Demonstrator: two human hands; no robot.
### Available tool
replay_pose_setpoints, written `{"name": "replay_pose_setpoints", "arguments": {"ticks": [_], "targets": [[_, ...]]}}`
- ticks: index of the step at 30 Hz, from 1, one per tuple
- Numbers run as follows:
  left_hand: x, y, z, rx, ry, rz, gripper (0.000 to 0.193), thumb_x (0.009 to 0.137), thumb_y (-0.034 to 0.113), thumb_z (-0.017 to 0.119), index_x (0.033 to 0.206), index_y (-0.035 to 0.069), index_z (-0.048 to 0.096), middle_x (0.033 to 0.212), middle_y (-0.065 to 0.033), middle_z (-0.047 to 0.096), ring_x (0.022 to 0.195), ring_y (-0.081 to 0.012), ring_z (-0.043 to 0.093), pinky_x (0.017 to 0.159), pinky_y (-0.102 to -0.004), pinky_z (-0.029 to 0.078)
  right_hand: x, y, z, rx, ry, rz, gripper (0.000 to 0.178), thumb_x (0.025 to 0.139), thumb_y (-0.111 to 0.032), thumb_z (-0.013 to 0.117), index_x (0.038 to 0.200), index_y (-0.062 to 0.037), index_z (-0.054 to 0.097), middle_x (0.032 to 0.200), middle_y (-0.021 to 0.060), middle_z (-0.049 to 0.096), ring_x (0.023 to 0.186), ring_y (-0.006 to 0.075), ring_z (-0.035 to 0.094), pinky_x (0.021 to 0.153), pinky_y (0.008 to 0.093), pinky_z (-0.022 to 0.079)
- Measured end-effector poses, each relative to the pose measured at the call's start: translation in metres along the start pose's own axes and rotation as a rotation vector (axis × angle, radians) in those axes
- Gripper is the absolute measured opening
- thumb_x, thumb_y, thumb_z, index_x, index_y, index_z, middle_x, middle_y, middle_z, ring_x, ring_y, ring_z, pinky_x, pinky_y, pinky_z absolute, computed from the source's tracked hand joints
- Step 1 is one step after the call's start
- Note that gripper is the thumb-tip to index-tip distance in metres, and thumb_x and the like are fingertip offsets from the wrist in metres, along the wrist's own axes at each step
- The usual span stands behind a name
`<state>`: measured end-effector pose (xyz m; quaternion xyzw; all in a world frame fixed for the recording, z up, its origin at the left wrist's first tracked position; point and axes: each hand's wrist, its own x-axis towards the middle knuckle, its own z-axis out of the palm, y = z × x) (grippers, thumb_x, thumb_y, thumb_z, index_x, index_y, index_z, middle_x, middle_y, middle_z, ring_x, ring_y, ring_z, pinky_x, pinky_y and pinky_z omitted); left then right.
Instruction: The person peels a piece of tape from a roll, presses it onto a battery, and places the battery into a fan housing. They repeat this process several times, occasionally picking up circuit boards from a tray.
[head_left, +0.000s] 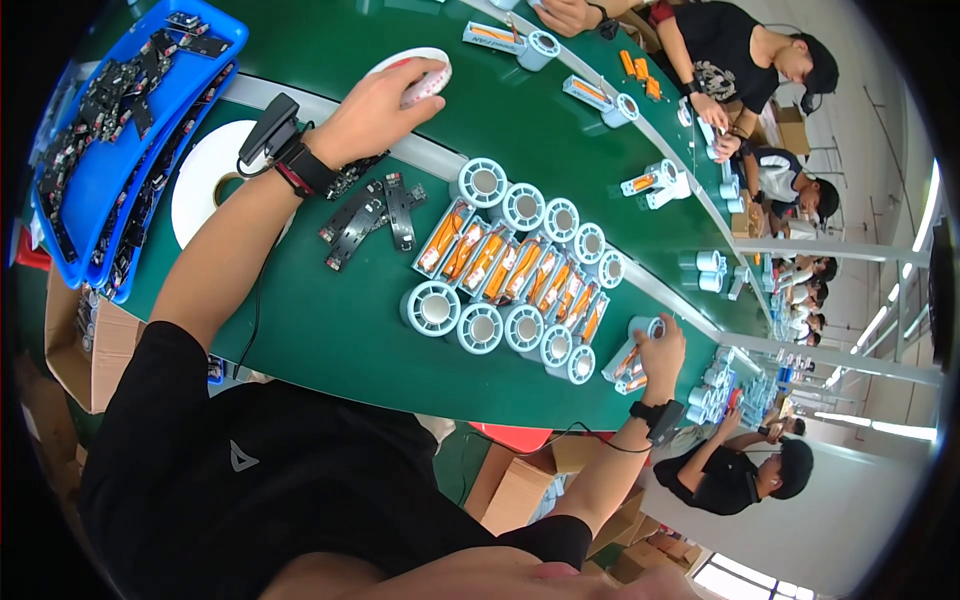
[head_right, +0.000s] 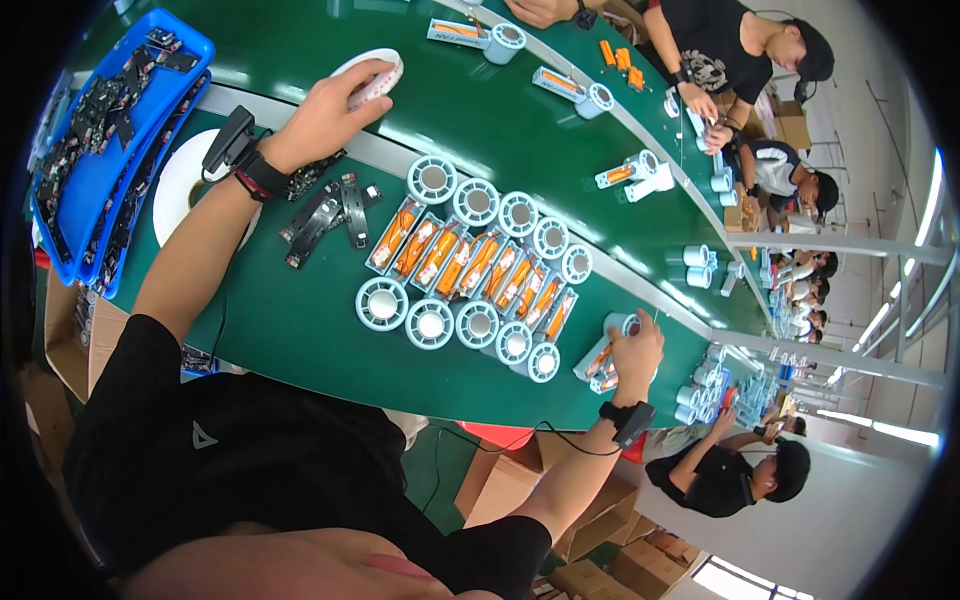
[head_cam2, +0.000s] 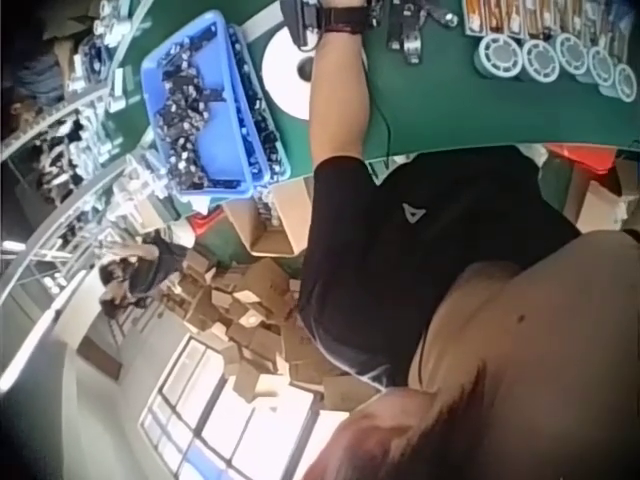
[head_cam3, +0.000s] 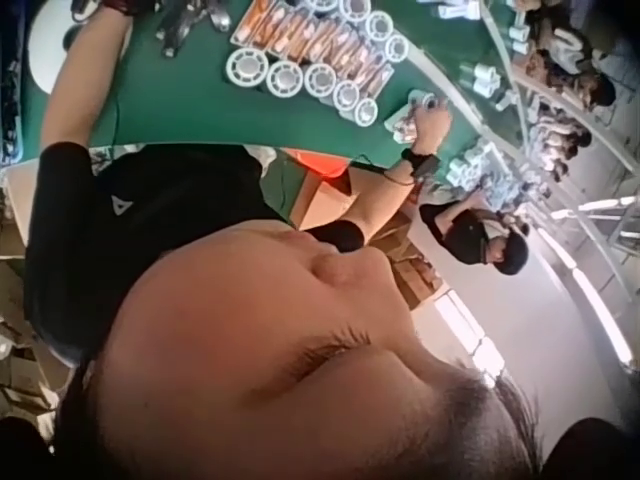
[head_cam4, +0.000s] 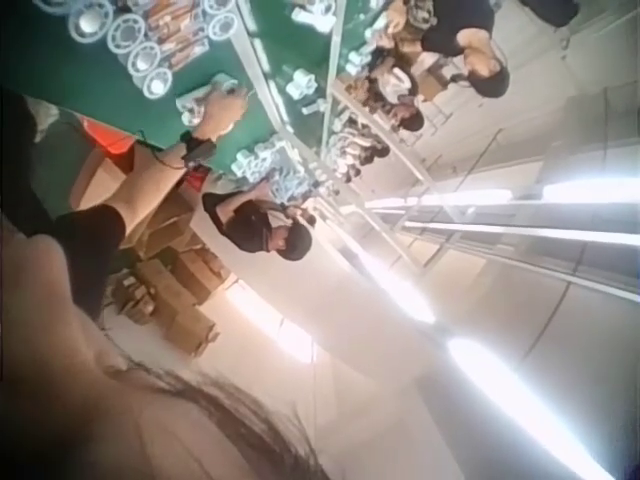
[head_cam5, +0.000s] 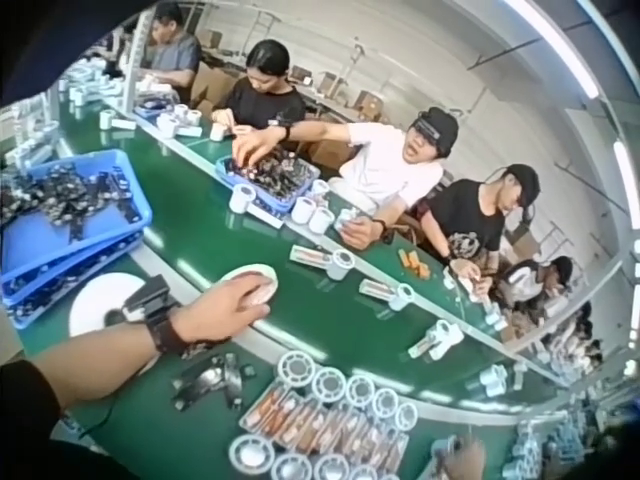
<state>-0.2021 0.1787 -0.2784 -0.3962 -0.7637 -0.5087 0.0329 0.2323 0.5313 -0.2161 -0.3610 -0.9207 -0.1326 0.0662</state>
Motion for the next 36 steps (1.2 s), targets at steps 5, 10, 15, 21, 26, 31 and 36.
{"name": "replay_pose_setpoints", "arguments": {"ticks": [5,10,15,21,26,31,36], "targets": [[0.004,0.011,0.005,-0.309,-0.072,0.021,0.047,0.091,0.015,0.060,0.135,0.003,0.054,0.117,-0.0204,0.067,0.104,-0.0320,0.067,0.092,-0.0385,0.052,0.020,-0.030,-0.007,0.292,-0.175,0.110,0.058,0.076,-0.027,0.084,0.125,-0.0026,0.065,0.103,0.0177,0.069,0.089,0.0327,0.068,0.083,0.0412,0.054],[0.000,0.037,-0.007,-0.394,-0.173,-0.040,0.048,0.089,0.011,0.058,0.136,0.002,0.054,0.113,-0.0191,0.068,0.099,-0.0284,0.068,0.088,-0.0361,0.052,0.039,-0.072,-0.019,0.505,0.002,0.130,0.052,0.077,-0.018,0.084,0.122,-0.0011,0.066,0.095,0.0149,0.070,0.083,0.0249,0.067,0.078,0.0360,0.055],[0.001,0.053,-0.011,-0.459,-0.171,0.012,0.050,0.087,0.012,0.060,0.135,0.001,0.054,0.109,-0.0191,0.069,0.092,-0.0290,0.068,0.084,-0.0363,0.053,0.061,-0.113,-0.042,0.538,0.238,0.064,0.037,0.082,-0.006,0.080,0.117,0.0008,0.067,0.099,0.0147,0.071,0.086,0.0203,0.068,0.075,0.0304,0.053],[0.000,0.071,-0.017,-0.503,-0.194,0.055,0.051,0.086,0.014,0.062,0.135,0.000,0.053,0.104,-0.0199,0.068,0.084,-0.0281,0.067,0.076,-0.0369,0.053,0.076,-0.204,-0.069,1.354,0.054,-0.126,0.020,0.092,0.000,0.070,0.111,0.0033,0.067,0.090,0.0092,0.070,0.076,0.0144,0.067,0.068,0.0268,0.054],[0.004,0.077,-0.029,-0.532,-0.262,-0.034,0.052,0.086,0.013,0.061,0.135,0.001,0.053,0.101,-0.0202,0.068,0.081,-0.0291,0.068,0.073,-0.0382,0.053,0.086,-0.278,-0.107,1.474,-0.120,-0.235,0.015,0.094,0.000,0.068,0.109,0.0040,0.066,0.088,0.0083,0.070,0.070,0.0138,0.065,0.063,0.0265,0.054],[0.011,0.072,-0.050,-0.525,-0.163,-0.072,0.054,0.085,0.011,0.062,0.136,0.001,0.053,0.098,-0.0201,0.068,0.078,-0.0293,0.068,0.071,-0.0385,0.053,0.112,-0.318,-0.119,1.594,-0.366,-0.307,0.014,0.094,0.001,0.067,0.108,0.0046,0.066,0.086,0.0081,0.070,0.070,0.0132,0.065,0.060,0.0250,0.051],[0.020,0.054,-0.064,-0.525,-0.015,-0.038,0.055,0.084,0.012,0.065,0.137,0.002,0.053,0.098,-0.0197,0.069,0.076,-0.0284,0.069,0.070,-0.0379,0.053,0.129,-0.351,-0.108,1.514,-0.249,-0.385,0.014,0.093,-0.001,0.069,0.107,0.0025,0.066,0.080,0.0060,0.068,0.067,0.0105,0.061,0.058,0.0230,0.048]]}}
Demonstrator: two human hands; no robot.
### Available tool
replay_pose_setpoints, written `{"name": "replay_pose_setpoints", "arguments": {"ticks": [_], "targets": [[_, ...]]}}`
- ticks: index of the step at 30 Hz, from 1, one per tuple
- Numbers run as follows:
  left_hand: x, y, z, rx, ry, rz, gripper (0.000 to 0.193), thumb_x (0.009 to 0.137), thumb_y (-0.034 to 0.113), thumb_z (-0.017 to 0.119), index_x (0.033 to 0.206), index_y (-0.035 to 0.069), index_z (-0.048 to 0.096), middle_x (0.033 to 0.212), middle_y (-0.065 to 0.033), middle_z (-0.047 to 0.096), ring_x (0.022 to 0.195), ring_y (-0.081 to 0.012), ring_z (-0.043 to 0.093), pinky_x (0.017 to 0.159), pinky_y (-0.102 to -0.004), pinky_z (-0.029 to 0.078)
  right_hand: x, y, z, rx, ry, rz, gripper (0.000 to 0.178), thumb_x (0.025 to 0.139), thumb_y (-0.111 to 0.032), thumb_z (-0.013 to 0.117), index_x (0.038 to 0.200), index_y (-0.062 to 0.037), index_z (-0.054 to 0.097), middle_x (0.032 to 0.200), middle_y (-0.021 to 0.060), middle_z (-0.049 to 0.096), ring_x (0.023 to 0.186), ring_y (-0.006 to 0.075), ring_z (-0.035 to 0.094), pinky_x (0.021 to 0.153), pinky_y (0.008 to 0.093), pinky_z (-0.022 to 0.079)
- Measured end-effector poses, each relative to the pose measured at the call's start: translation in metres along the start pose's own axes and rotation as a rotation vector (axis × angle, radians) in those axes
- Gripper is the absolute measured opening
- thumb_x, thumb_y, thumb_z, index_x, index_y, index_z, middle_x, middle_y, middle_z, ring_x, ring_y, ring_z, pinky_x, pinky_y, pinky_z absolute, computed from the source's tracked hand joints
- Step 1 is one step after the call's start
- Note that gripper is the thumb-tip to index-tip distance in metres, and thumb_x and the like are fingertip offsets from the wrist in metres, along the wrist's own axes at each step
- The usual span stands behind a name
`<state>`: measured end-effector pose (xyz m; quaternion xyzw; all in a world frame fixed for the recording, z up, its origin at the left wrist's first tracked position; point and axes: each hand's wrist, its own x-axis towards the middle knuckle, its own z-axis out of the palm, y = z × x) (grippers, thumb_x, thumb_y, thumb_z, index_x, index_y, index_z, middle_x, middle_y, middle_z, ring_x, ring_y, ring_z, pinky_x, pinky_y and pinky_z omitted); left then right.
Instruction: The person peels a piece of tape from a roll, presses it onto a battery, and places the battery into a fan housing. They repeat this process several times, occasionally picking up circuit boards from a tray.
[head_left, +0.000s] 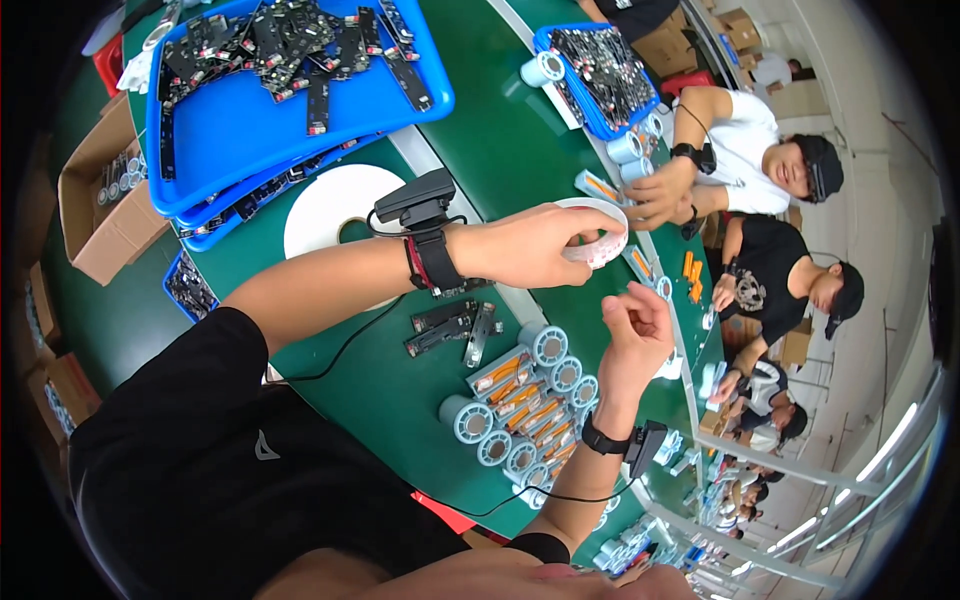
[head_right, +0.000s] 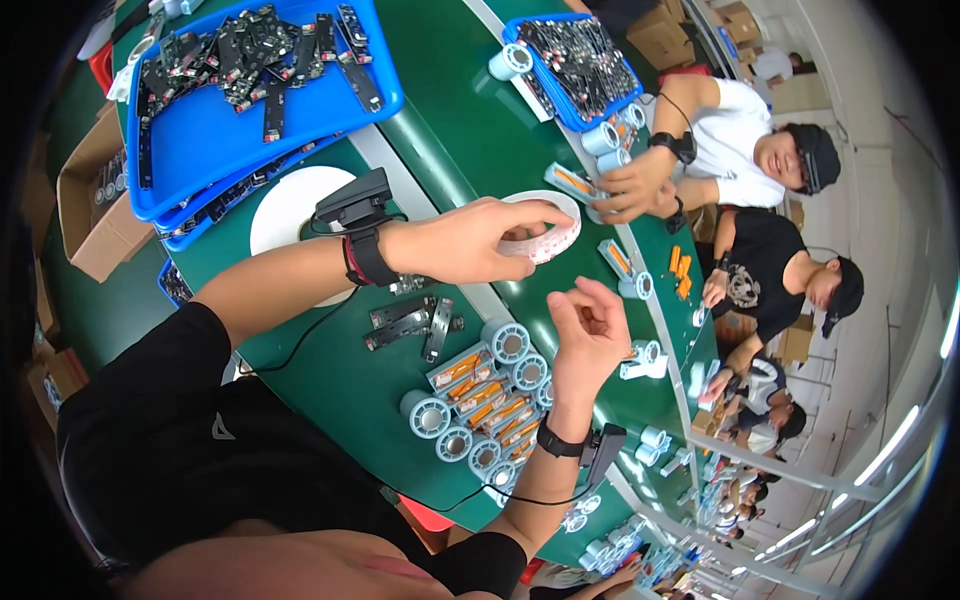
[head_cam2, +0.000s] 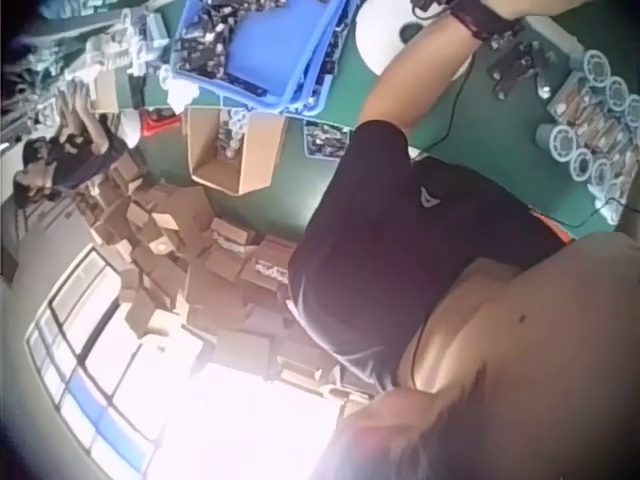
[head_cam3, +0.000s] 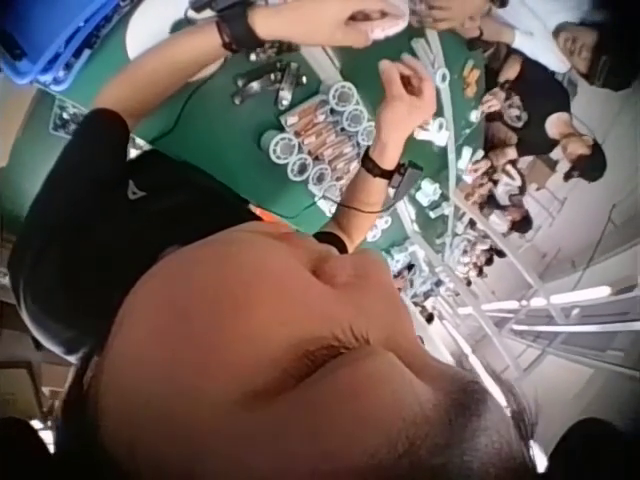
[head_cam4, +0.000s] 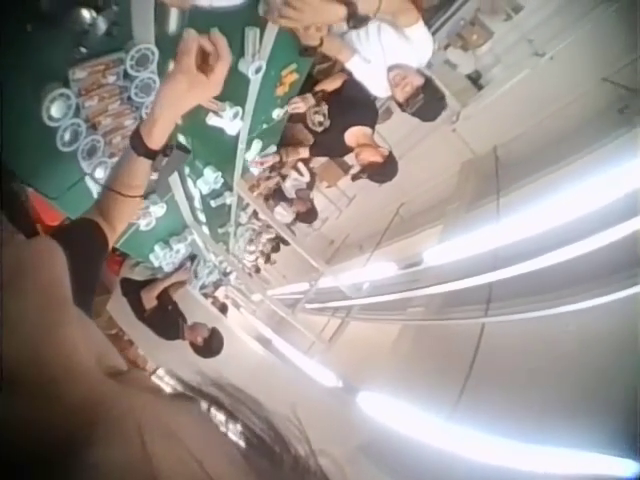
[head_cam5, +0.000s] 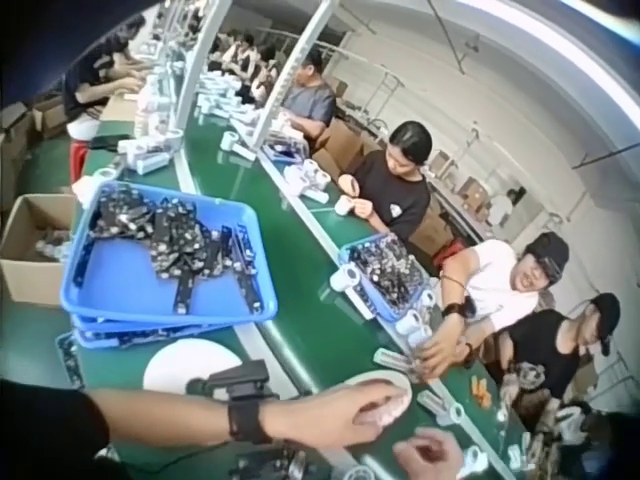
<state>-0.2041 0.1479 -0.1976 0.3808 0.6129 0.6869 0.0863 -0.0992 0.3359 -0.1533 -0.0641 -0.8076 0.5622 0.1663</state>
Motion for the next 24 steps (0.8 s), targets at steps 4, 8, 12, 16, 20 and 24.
{"name": "replay_pose_setpoints", "arguments": {"ticks": [4,8,12,16,20,24], "targets": [[0.005,-0.008,-0.013,-0.052,0.060,-0.027,0.055,0.084,0.014,0.070,0.135,0.001,0.054,0.098,-0.0181,0.070,0.078,-0.0271,0.070,0.071,-0.0373,0.054,0.022,0.004,0.010,-0.160,-0.123,0.021,0.015,0.091,-0.001,0.072,0.106,0.0006,0.067,0.079,0.0048,0.067,0.067,0.0089,0.060,0.060,0.0216,0.047],[0.008,-0.016,-0.029,-0.074,0.079,-0.071,0.055,0.087,0.011,0.072,0.137,0.002,0.053,0.101,-0.0149,0.071,0.086,-0.0192,0.069,0.078,-0.0332,0.056,0.046,0.002,0.028,-0.273,-0.233,0.210,0.018,0.089,-0.001,0.074,0.105,0.0001,0.068,0.078,0.0032,0.068,0.068,0.0079,0.061,0.064,0.0210,0.047],[0.011,-0.032,-0.036,-0.063,0.159,-0.061,0.053,0.087,0.009,0.073,0.136,0.002,0.053,0.102,-0.0138,0.071,0.090,-0.0163,0.069,0.082,-0.0321,0.056,0.059,0.019,0.035,-0.256,-0.282,0.231,0.020,0.088,-0.001,0.074,0.108,0.0011,0.069,0.076,0.0021,0.068,0.069,0.0093,0.063,0.069,0.0217,0.049],[0.012,-0.046,-0.036,-0.039,0.221,-0.056,0.051,0.087,0.010,0.073,0.134,0.002,0.055,0.101,-0.0141,0.071,0.089,-0.0180,0.070,0.082,-0.0333,0.056,0.067,0.039,0.032,-0.317,-0.282,0.025,0.023,0.090,-0.002,0.072,0.113,0.0018,0.068,0.078,0.0041,0.070,0.073,0.0120,0.066,0.074,0.0236,0.051],[0.010,-0.042,-0.037,0.031,0.203,-0.107,0.050,0.088,0.015,0.074,0.132,0.003,0.056,0.100,-0.0143,0.071,0.088,-0.0205,0.070,0.079,-0.0345,0.056,0.069,0.037,0.036,-0.242,-0.222,0.130,0.031,0.087,0.001,0.072,0.117,0.0011,0.067,0.098,0.0091,0.071,0.086,0.0147,0.069,0.079,0.0268,0.053],[0.009,-0.042,-0.036,0.091,0.182,-0.142,0.050,0.088,0.019,0.074,0.131,0.003,0.057,0.099,-0.0145,0.070,0.086,-0.0229,0.071,0.076,-0.0356,0.055,0.070,0.036,0.037,-0.272,-0.187,0.077,0.035,0.088,0.002,0.070,0.122,0.0005,0.065,0.125,0.0131,0.064,0.096,0.0162,0.067,0.084,0.0300,0.054]]}}
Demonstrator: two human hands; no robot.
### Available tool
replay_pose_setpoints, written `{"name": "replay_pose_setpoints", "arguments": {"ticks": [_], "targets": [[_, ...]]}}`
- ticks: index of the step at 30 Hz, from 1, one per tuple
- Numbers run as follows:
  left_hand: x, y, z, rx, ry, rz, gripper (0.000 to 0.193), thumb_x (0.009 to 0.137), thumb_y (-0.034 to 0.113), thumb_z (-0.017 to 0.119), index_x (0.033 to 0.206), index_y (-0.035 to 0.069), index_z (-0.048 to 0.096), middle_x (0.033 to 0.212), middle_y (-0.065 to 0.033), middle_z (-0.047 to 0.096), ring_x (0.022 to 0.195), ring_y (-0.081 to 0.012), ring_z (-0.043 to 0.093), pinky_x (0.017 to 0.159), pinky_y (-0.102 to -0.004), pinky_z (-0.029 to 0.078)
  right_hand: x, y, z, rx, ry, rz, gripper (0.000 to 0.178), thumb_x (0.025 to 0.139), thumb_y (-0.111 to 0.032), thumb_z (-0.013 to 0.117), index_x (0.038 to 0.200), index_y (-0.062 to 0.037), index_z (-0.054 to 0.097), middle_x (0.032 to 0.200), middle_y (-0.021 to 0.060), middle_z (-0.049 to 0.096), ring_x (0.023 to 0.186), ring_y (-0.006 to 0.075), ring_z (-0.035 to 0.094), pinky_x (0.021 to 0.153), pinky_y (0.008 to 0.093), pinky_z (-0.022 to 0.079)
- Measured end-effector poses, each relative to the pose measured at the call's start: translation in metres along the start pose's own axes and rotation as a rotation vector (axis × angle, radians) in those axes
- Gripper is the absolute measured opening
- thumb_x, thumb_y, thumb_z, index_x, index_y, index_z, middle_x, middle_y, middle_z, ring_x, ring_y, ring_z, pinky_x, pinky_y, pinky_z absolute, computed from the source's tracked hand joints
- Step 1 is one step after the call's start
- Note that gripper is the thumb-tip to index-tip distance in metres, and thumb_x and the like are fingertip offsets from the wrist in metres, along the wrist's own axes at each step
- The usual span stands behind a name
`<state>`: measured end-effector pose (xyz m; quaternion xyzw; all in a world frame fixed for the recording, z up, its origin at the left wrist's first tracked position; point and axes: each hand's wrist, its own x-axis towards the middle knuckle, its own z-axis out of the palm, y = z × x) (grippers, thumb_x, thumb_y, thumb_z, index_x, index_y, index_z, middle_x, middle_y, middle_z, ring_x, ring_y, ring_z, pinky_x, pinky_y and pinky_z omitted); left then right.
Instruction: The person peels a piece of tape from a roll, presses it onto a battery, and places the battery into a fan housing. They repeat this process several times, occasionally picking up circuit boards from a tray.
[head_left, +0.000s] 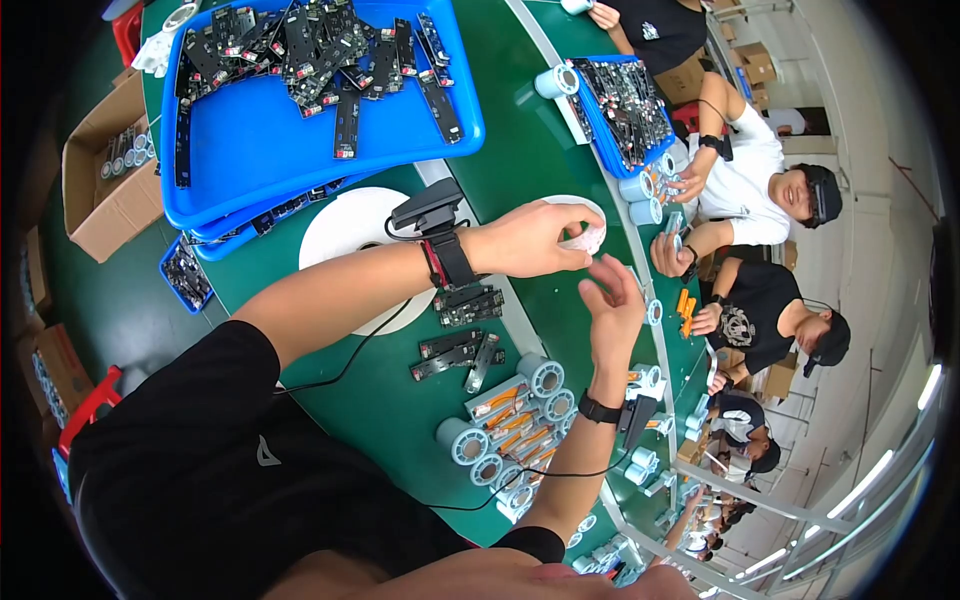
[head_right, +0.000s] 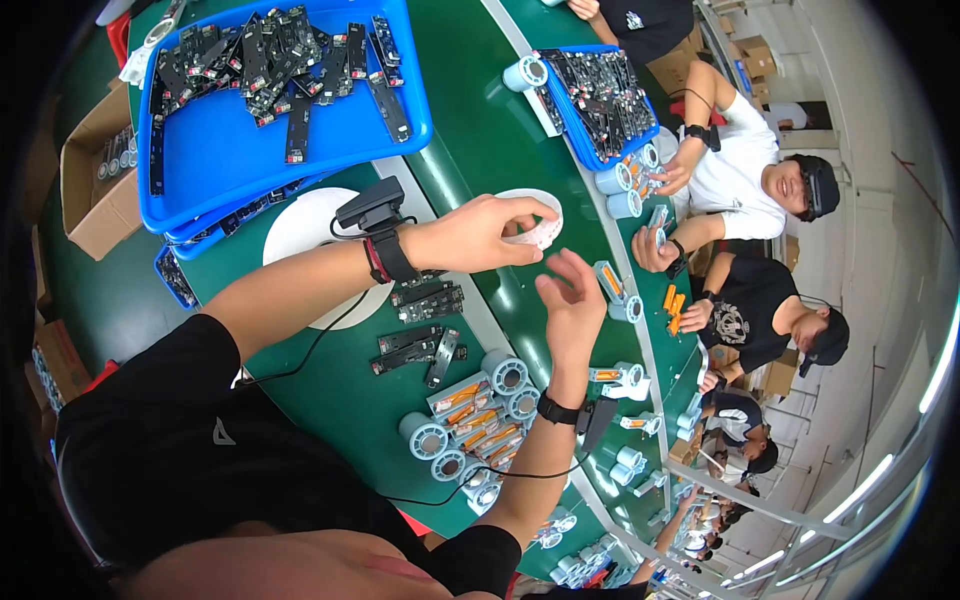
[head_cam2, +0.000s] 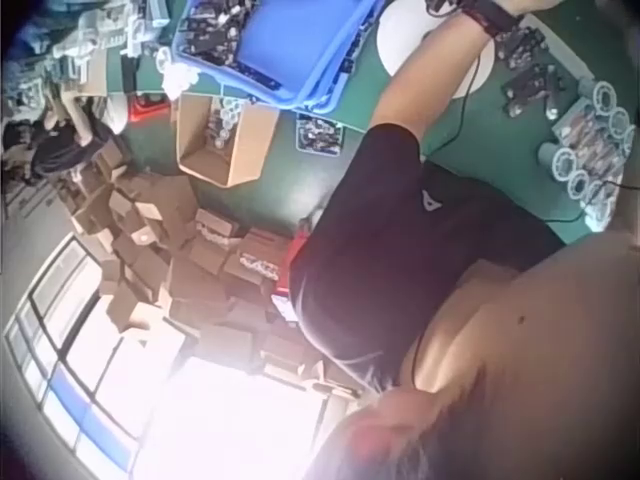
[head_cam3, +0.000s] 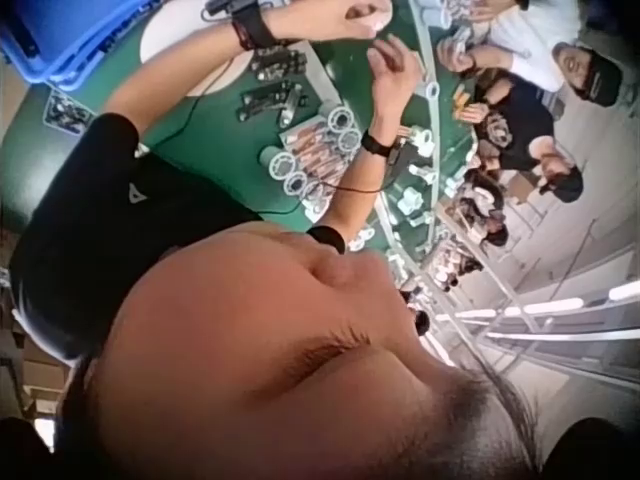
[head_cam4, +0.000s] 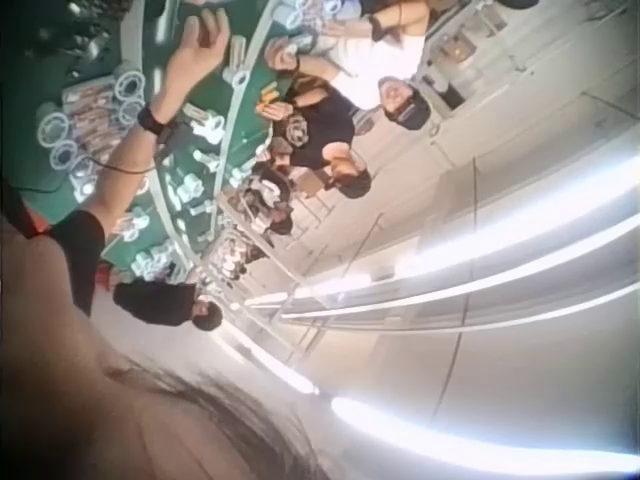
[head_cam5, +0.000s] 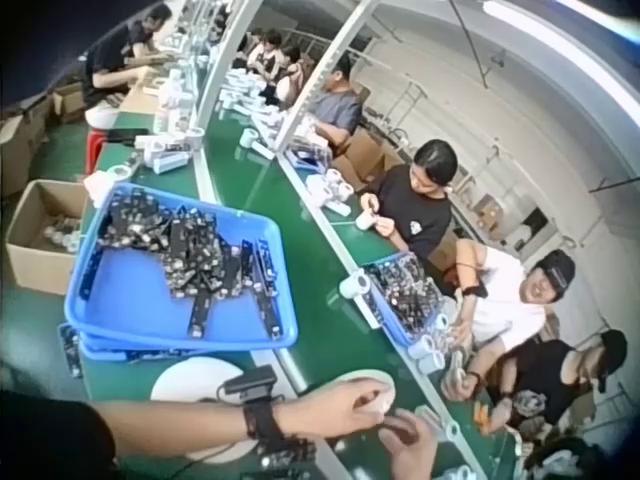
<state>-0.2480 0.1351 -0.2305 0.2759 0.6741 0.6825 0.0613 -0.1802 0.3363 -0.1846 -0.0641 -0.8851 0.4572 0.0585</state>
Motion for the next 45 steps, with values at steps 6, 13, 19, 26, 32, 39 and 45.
{"name": "replay_pose_setpoints", "arguments": {"ticks": [6,13,19,26,32,39,45], "targets": [[-0.001,0.001,0.002,0.016,0.023,0.045,0.051,0.088,0.022,0.075,0.132,0.003,0.056,0.101,-0.0155,0.071,0.084,-0.0241,0.071,0.073,-0.0365,0.054,-0.007,0.001,0.002,-0.368,0.186,-0.364,0.031,0.097,-0.004,0.063,0.128,0.0007,0.061,0.134,0.0135,0.056,0.099,0.0178,0.067,0.085,0.0321,0.057],[-0.004,-0.012,0.012,0.085,0.004,0.200,0.040,0.090,0.026,0.071,0.121,0.002,0.063,0.108,-0.0189,0.070,0.098,-0.0363,0.069,0.084,-0.0434,0.054,-0.009,-0.013,0.009,-0.211,0.024,-0.355,0.030,0.095,-0.002,0.066,0.125,-0.0021,0.064,0.120,0.0118,0.058,0.096,0.0181,0.067,0.077,0.0279,0.057],[-0.007,-0.009,0.012,0.133,-0.029,0.210,0.034,0.095,0.022,0.065,0.123,0.002,0.064,0.111,-0.0187,0.070,0.101,-0.0378,0.067,0.085,-0.0433,0.054,-0.012,-0.023,0.019,-0.259,0.038,-0.303,0.024,0.092,0.000,0.069,0.116,-0.0011,0.066,0.117,0.0109,0.059,0.094,0.0169,0.066,0.074,0.0266,0.056],[-0.010,-0.005,0.013,0.263,-0.020,0.186,0.030,0.094,0.022,0.060,0.119,0.005,0.065,0.106,-0.0184,0.070,0.100,-0.0391,0.067,0.087,-0.0481,0.052,-0.010,-0.010,0.020,-0.158,0.092,-0.389,0.016,0.086,0.003,0.075,0.097,-0.0030,0.065,0.104,0.0085,0.064,0.083,0.0129,0.065,0.070,0.0238,0.053],[-0.007,-0.017,0.019,0.112,-0.005,0.180,0.030,0.093,0.016,0.058,0.119,0.004,0.065,0.098,-0.0179,0.072,0.086,-0.0378,0.069,0.077,-0.0452,0.054,-0.010,0.004,0.028,0.114,0.105,-0.288,0.024,0.085,0.006,0.074,0.100,-0.0042,0.059,0.095,0.0086,0.067,0.074,0.0102,0.062,0.064,0.0208,0.048],[-0.002,-0.019,0.006,-0.117,0.143,-0.165,0.032,0.097,0.010,0.054,0.128,0.003,0.061,0.094,-0.0090,0.071,0.072,-0.0163,0.062,0.069,-0.0321,0.051,0.039,0.002,-0.017,0.672,0.187,-0.176,0.035,0.085,0.005,0.073,0.110,-0.0055,0.051,0.091,0.0103,0.067,0.056,0.0087,0.054,0.046,0.0220,0.038],[0.000,-0.017,0.010,-0.140,0.191,-0.177,0.030,0.101,0.014,0.053,0.127,0.003,0.060,0.091,-0.0064,0.070,0.071,-0.0124,0.059,0.064,-0.0304,0.049,0.119,0.103,-0.030,0.260,0.373,0.261,0.041,0.083,-0.003,0.077,0.115,-0.0045,0.052,0.075,0.0059,0.064,0.048,0.0093,0.051,0.039,0.0214,0.032]]}}
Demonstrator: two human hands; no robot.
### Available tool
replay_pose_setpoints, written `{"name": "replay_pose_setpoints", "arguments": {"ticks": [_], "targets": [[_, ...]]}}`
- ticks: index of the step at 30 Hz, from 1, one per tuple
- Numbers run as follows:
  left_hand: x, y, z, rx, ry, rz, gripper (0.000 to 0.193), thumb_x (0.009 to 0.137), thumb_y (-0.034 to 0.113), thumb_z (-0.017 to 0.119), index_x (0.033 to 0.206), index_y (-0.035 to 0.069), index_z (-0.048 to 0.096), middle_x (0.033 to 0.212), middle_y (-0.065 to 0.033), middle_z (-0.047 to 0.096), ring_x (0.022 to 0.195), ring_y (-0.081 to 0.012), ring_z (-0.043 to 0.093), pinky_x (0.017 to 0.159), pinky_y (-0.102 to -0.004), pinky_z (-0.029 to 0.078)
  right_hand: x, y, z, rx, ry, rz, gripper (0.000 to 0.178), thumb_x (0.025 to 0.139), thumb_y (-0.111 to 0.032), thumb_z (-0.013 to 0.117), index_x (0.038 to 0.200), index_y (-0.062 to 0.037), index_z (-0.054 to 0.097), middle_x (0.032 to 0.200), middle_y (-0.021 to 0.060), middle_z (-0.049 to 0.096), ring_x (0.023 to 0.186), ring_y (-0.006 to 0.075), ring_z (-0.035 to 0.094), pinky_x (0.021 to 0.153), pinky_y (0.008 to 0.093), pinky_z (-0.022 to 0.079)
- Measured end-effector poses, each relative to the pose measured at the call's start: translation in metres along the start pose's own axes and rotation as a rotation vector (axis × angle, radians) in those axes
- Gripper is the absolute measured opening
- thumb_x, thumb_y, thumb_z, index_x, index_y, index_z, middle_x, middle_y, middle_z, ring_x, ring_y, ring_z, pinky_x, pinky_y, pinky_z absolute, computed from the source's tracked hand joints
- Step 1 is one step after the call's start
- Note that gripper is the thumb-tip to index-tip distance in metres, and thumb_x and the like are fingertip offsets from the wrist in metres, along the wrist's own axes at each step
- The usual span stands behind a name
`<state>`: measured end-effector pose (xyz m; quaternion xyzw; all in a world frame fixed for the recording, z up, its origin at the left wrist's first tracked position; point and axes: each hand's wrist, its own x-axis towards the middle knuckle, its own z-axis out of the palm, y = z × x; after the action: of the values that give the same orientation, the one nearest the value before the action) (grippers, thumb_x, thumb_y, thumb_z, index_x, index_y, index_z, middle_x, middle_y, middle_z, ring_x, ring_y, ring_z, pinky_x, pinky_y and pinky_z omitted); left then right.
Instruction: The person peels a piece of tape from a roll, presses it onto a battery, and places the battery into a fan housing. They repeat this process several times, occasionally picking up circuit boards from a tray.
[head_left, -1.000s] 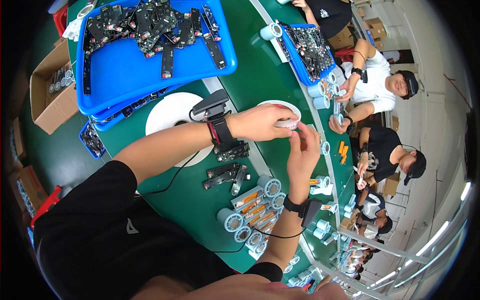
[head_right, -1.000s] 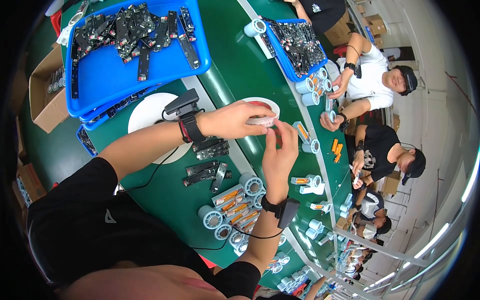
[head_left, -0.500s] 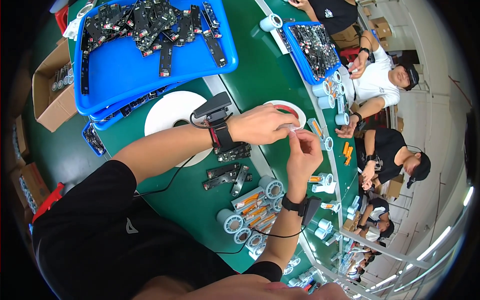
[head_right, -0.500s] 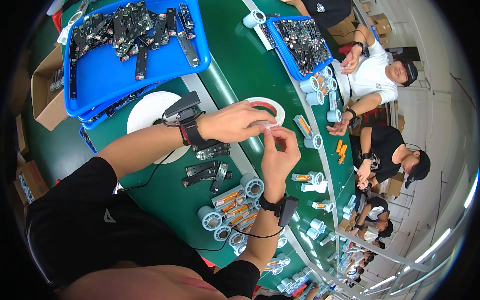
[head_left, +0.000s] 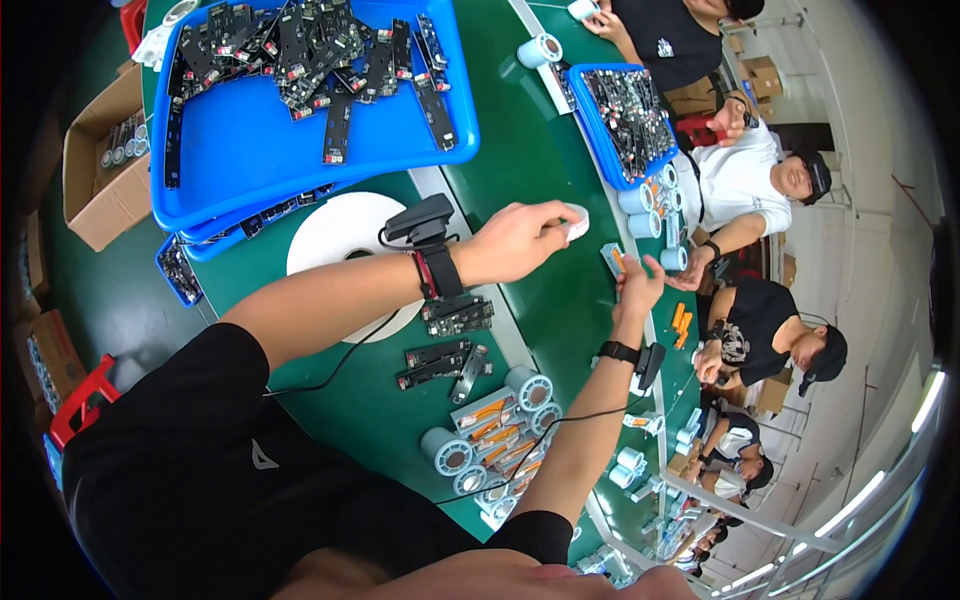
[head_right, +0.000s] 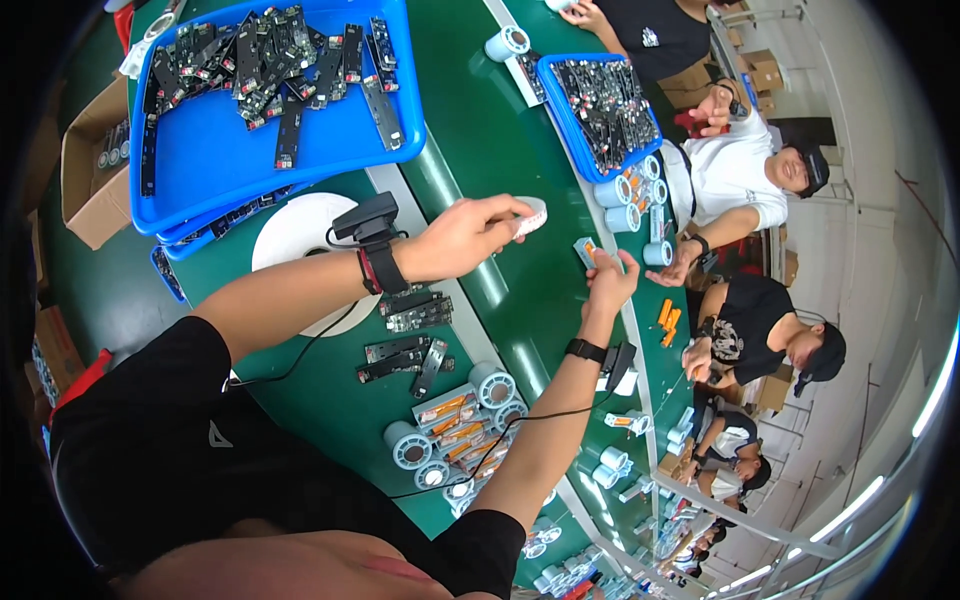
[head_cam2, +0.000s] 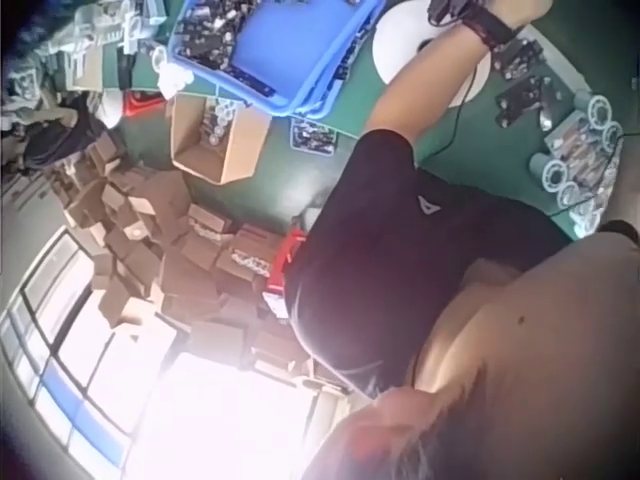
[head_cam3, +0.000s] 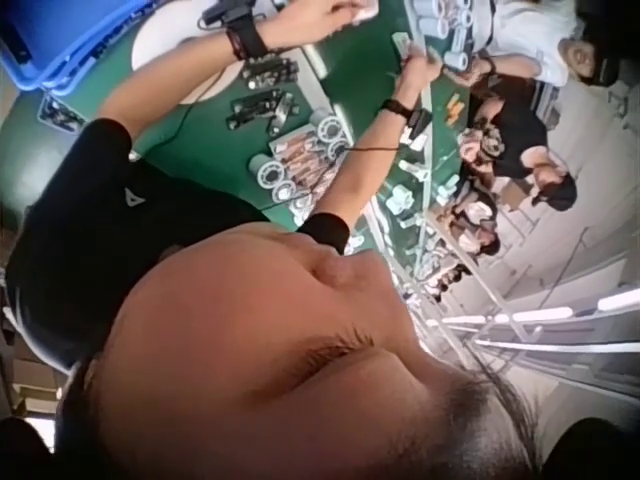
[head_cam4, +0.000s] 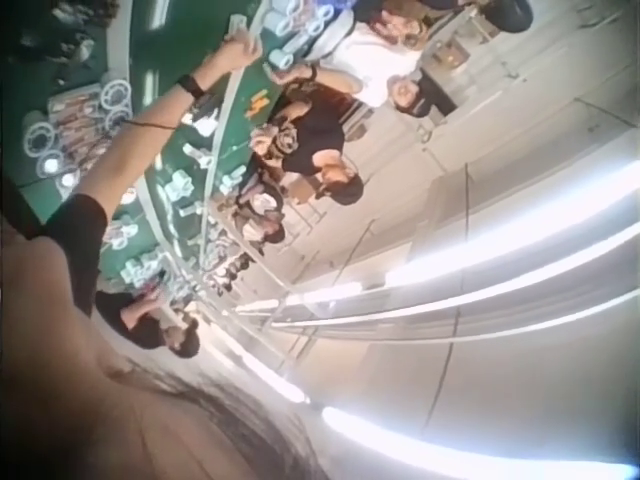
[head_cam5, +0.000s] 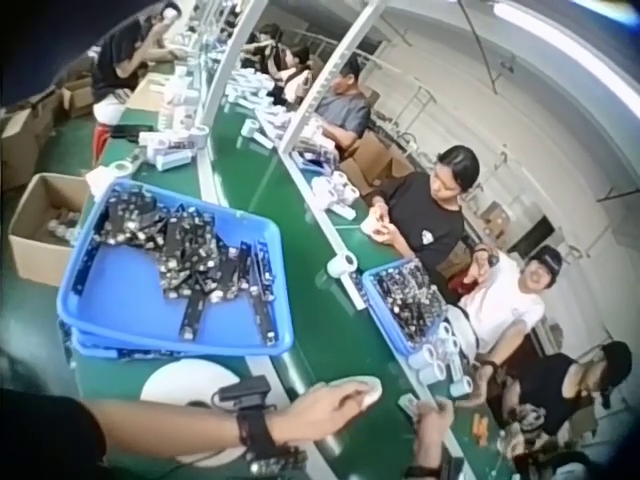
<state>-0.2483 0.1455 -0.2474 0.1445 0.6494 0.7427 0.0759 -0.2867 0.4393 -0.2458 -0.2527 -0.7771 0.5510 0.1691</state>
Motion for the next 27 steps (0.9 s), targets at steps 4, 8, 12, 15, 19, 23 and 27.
{"name": "replay_pose_setpoints", "arguments": {"ticks": [4,8,12,15,19,23,27], "targets": [[0.002,-0.005,-0.003,-0.006,0.035,0.067,0.030,0.100,0.013,0.053,0.128,0.003,0.060,0.087,-0.0067,0.069,0.070,-0.0122,0.059,0.063,-0.0308,0.048,0.016,0.013,0.010,-0.128,0.023,0.042,0.044,0.082,-0.005,0.079,0.118,-0.0038,0.052,0.069,0.0036,0.063,0.046,0.0087,0.049,0.038,0.0216,0.031],[0.002,0.001,-0.005,0.035,0.009,0.011,0.031,0.100,0.014,0.054,0.128,0.002,0.060,0.085,-0.0083,0.069,0.068,-0.0139,0.060,0.063,-0.0324,0.048,0.023,0.013,0.019,-0.151,0.017,0.072,0.044,0.082,-0.005,0.079,0.117,-0.0040,0.053,0.069,0.0039,0.064,0.044,0.0078,0.048,0.038,0.0211,0.030],[0.004,-0.006,-0.001,0.055,0.036,0.078,0.031,0.099,0.014,0.055,0.127,0.002,0.060,0.082,-0.0105,0.068,0.067,-0.0160,0.061,0.063,-0.0340,0.048,0.032,0.015,0.024,-0.175,0.011,0.084,0.044,0.081,-0.006,0.080,0.117,-0.0038,0.054,0.073,0.0066,0.067,0.046,0.0093,0.049,0.039,0.0226,0.033],[0.003,-0.005,-0.001,0.061,0.036,0.066,0.031,0.099,0.014,0.055,0.127,0.002,0.060,0.081,-0.0115,0.067,0.067,-0.0177,0.062,0.063,-0.0346,0.049,0.036,0.019,0.028,-0.215,-0.012,0.064,0.048,0.080,-0.012,0.083,0.117,-0.0026,0.055,0.077,0.0089,0.069,0.051,0.0144,0.055,0.043,0.0271,0.041],[0.005,-0.009,-0.001,0.061,0.061,0.105,0.031,0.098,0.014,0.055,0.126,0.002,0.061,0.081,-0.0123,0.068,0.068,-0.0195,0.063,0.064,-0.0352,0.049,0.032,0.017,0.038,-0.725,0.112,-0.282,0.053,0.074,-0.023,0.088,0.114,-0.0001,0.061,0.082,0.0111,0.070,0.068,0.0256,0.065,0.061,0.0380,0.054],[0.003,-0.004,-0.007,0.062,0.059,0.076,0.031,0.098,0.015,0.055,0.126,0.002,0.061,0.082,-0.0128,0.068,0.068,-0.0212,0.064,0.064,-0.0360,0.050,0.024,-0.009,0.055,-1.039,0.178,-0.355,0.053,0.069,-0.030,0.090,0.107,0.0003,0.067,0.089,0.0138,0.071,0.084,0.0343,0.069,0.080,0.0451,0.055],[0.002,0.000,-0.007,0.053,0.058,0.059,0.030,0.097,0.020,0.056,0.122,0.004,0.063,0.083,-0.0148,0.070,0.073,-0.0292,0.067,0.068,-0.0404,0.052,0.047,-0.021,0.041,-1.274,0.128,-0.256,0.050,0.071,-0.029,0.088,0.108,-0.0013,0.067,0.099,0.0159,0.071,0.084,0.0294,0.070,0.075,0.0401,0.057]]}}
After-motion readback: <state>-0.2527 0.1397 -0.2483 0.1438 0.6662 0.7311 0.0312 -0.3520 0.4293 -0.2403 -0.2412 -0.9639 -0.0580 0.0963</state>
